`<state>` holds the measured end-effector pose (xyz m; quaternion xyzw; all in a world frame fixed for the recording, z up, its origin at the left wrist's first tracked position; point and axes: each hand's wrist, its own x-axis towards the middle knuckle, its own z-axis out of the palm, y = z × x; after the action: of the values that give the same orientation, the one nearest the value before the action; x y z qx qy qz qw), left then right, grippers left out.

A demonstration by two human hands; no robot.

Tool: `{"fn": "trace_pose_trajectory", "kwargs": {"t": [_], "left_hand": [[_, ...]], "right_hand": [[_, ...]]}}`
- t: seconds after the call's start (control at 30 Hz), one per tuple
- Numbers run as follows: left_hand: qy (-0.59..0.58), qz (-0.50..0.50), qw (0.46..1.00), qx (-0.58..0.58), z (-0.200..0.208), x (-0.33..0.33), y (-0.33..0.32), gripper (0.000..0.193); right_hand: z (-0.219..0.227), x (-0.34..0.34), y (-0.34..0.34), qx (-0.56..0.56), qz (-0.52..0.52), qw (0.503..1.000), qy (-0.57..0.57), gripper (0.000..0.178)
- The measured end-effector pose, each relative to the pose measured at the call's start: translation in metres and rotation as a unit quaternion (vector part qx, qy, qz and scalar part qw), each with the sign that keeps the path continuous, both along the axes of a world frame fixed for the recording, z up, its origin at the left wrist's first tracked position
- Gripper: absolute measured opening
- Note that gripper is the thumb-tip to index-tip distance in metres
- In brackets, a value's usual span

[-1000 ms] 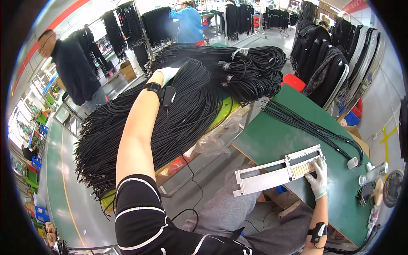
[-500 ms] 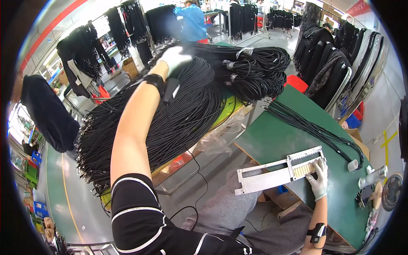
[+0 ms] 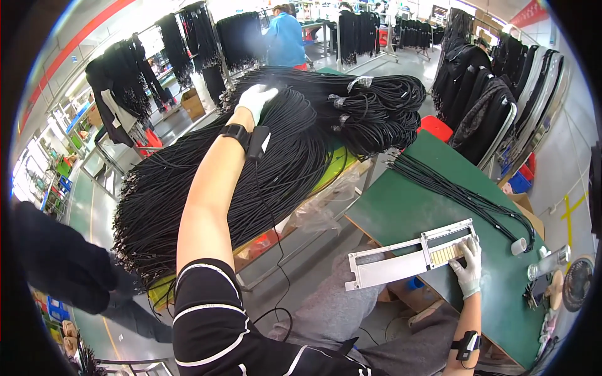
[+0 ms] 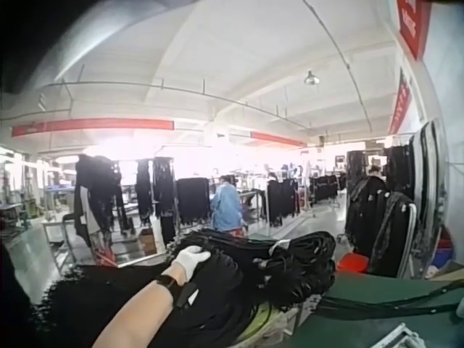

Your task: The person places wires into a metal jig by hand, moves the jig to a machine to be processed, and then removes the wires from the jig to repeat the process with a new bundle.

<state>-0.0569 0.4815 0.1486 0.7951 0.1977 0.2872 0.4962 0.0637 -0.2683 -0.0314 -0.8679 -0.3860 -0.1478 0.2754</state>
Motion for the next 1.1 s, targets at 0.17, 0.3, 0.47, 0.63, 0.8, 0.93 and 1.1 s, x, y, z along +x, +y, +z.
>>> {"fn": "trace_pose_trajectory", "kwargs": {"t": [0.17,0.3,0.47,0.63,0.8,0.93,1.1], "left_hand": [[-0.183,-0.072,0.96,-0.198,-0.01,-0.01,-0.007,0.033],[-0.243,-0.083,0.94,-0.226,-0.007,-0.016,-0.021,0.032],[-0.221,-0.059,0.96,-0.163,-0.003,-0.022,-0.026,0.032],[-0.216,-0.003,0.976,-0.042,-0.011,-0.019,-0.018,0.033],[-0.2,0.027,0.977,0.065,-0.015,-0.023,-0.021,0.033],[-0.213,0.007,0.975,-0.062,-0.014,-0.017,-0.018,0.032],[-0.217,-0.012,0.967,-0.129,-0.009,-0.023,-0.02,0.024]], "right_hand": [[0.001,-0.001,-0.004,0.005,-0.011,1.0,0.019,0.061],[-0.001,0.0,-0.005,0.016,-0.009,1.0,0.024,0.06],[-0.003,0.002,-0.005,0.012,-0.009,1.0,0.009,0.059],[-0.001,0.0,-0.005,0.02,-0.006,1.0,0.021,0.059],[-0.003,0.002,-0.006,0.018,-0.007,0.999,0.025,0.058],[-0.001,0.0,-0.007,0.022,-0.01,0.999,0.027,0.057],[-0.001,0.0,-0.004,0.02,-0.008,0.999,0.028,0.057]]}}
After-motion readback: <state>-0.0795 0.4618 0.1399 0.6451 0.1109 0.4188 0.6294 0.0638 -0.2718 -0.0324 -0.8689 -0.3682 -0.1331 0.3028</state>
